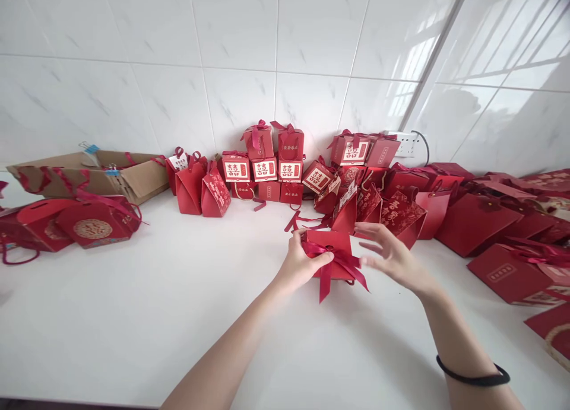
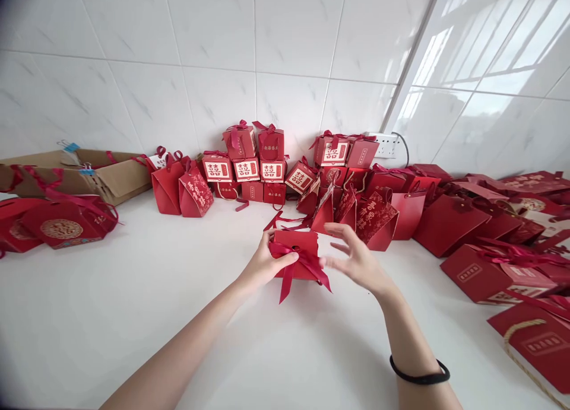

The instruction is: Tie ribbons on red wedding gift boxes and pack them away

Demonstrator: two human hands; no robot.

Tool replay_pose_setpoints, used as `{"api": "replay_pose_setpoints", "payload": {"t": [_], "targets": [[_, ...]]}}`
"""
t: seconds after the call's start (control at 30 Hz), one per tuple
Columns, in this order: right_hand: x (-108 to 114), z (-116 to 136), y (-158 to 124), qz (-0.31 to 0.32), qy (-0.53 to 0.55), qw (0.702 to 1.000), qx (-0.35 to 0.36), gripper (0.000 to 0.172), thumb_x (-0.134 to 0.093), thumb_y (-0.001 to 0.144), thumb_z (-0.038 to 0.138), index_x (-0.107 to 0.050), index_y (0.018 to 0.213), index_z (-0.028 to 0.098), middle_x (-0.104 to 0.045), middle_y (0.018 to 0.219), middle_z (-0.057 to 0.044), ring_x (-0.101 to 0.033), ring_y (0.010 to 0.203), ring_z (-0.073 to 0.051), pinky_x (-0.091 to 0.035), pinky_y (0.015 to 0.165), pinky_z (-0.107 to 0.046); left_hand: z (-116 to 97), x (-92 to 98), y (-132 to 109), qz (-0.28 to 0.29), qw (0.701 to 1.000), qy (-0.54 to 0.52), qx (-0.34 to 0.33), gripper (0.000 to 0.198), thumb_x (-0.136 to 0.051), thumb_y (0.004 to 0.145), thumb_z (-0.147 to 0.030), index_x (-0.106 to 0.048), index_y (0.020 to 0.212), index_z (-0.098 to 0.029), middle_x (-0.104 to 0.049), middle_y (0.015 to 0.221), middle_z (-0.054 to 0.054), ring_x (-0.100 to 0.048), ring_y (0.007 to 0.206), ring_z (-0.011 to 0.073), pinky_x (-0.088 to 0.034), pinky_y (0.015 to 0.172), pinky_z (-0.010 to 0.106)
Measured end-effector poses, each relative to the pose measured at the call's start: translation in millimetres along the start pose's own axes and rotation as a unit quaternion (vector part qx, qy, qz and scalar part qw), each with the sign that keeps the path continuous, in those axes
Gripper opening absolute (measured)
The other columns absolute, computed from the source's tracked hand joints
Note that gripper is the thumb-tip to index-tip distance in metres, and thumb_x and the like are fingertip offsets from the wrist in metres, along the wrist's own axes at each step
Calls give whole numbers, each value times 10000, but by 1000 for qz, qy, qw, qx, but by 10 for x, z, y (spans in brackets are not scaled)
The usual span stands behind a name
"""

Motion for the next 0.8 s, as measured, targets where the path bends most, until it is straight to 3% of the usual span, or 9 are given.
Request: {"api": "replay_pose_setpoints", "payload": {"t": [0.07,0.1,0.23,0.33,0.43,0.53,0.63,0.8], "targets": [[-67,60,-47,88,-37,995,39,908,-786,575,509,-344,1340,298,-394,1415,-106,-381,1310,-325,-423,1011,-498,10,-1,-8,-3,1000,-9,-3,635,-778,640,-240,-404,1149,-179,-611,1106,126,-601,1021,216,-452,908,375],[-110,84,-69,111,-70,990,44,956,-792,582,466,-287,1380,318,-366,1433,-100,-394,1301,-326,-433,1003,-499,12,5,-12,1,1000,-18,-4,641,-781,631,-233,-407,1148,-178,-618,1088,121,-608,1000,213,-459,897,371],[-233,137,-123,83,-157,983,46,840,-721,679,375,-278,1390,309,-421,1354,-100,-563,1117,-284,-503,930,-464,15,85,24,59,996,-66,-11,488,-702,694,-292,-492,1120,-182,-651,1052,98,-632,942,215,-489,822,342],[-192,175,-155,48,-116,992,13,827,-706,697,445,-277,1384,277,-482,1288,-124,-591,1060,-287,-524,883,-477,55,230,127,-18,998,-51,-33,348,-456,830,-423,-594,1039,-182,-662,1061,92,-641,937,227,-488,787,344],[-61,249,-221,4,-15,998,-58,778,-665,731,512,-287,1368,274,-516,1276,-136,-582,1084,-294,-528,863,-469,147,410,242,-143,988,-18,-48,395,-323,856,-427,-598,944,-157,-640,1085,107,-627,956,225,-453,832,351],[77,335,-342,-16,121,988,-91,660,-599,768,548,-365,1319,272,-545,1283,-128,-580,1109,-295,-510,893,-451,252,563,318,-198,979,17,-44,316,-365,809,-382,-579,870,-157,-631,1051,107,-613,939,229,-438,812,343],[244,413,-516,-45,212,970,-114,559,-542,765,584,-501,1202,238,-628,1178,-130,-609,1059,-323,-522,858,-468,313,650,344,-208,975,64,-46,246,-419,756,-350,-583,793,-171,-647,930,89,-608,887,235,-443,741,323],[769,647,-954,-155,216,947,-181,470,-595,736,529,-611,1092,223,-682,1059,-145,-660,901,-341,-559,710,-443,260,600,278,-166,970,144,-102,206,-436,742,-337,-585,760,-196,-650,868,59,-596,855,222,-441,741,308]]}}
Point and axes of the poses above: each hand's wrist, its own y-axis towards the middle knuckle, its own x-axis out of the back of the hand, z = x × y, the point moved 1 cm from there along y, towards the middle knuckle
